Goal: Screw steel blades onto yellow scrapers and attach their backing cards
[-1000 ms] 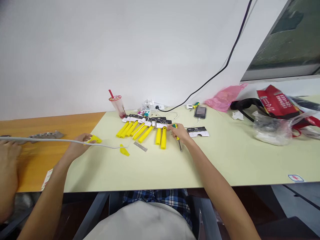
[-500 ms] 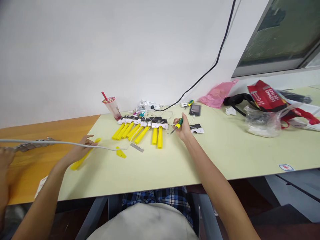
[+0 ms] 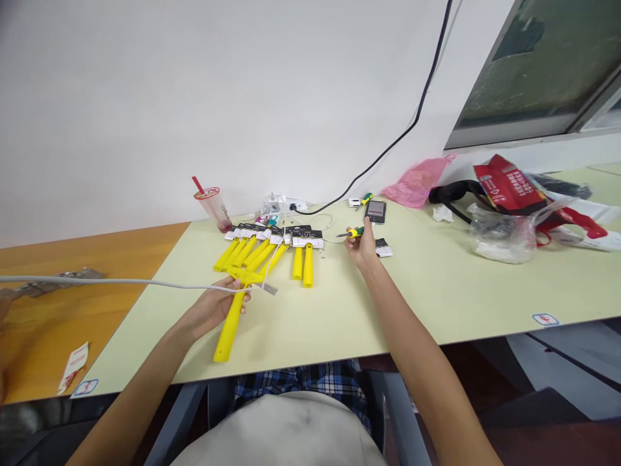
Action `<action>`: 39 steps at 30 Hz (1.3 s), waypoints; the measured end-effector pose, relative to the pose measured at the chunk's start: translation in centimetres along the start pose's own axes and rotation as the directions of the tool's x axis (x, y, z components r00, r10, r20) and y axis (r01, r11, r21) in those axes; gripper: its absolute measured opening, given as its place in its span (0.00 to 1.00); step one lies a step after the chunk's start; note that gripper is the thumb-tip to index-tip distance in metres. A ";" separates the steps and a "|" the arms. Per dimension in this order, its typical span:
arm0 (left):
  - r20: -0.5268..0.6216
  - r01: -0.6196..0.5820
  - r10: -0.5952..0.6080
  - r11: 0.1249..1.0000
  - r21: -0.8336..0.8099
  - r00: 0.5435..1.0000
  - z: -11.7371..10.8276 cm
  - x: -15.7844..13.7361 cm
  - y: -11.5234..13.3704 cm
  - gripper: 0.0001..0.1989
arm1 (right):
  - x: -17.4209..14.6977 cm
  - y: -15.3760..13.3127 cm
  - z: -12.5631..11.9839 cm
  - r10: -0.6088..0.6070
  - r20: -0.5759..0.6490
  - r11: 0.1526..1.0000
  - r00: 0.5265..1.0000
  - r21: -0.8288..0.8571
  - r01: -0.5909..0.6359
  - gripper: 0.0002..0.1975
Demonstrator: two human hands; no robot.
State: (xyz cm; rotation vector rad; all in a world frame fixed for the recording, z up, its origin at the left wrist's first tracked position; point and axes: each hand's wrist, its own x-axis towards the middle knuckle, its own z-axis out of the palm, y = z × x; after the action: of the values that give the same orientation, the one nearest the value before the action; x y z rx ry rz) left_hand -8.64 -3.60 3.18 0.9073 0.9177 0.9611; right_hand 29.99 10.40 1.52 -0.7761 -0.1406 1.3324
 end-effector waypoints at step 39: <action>0.122 -0.029 0.136 0.774 -0.633 0.983 -0.8 4.6 1.5 0.17 | -10.4 13.3 6.3 0.445 0.604 -0.371 0.661 -0.547 0.750 0.16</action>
State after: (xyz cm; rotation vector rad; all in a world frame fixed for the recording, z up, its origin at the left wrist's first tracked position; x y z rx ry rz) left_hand -8.44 1.33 3.23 0.4350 0.3611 1.1550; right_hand 13.15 4.02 2.02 -1.4499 -2.4799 0.5971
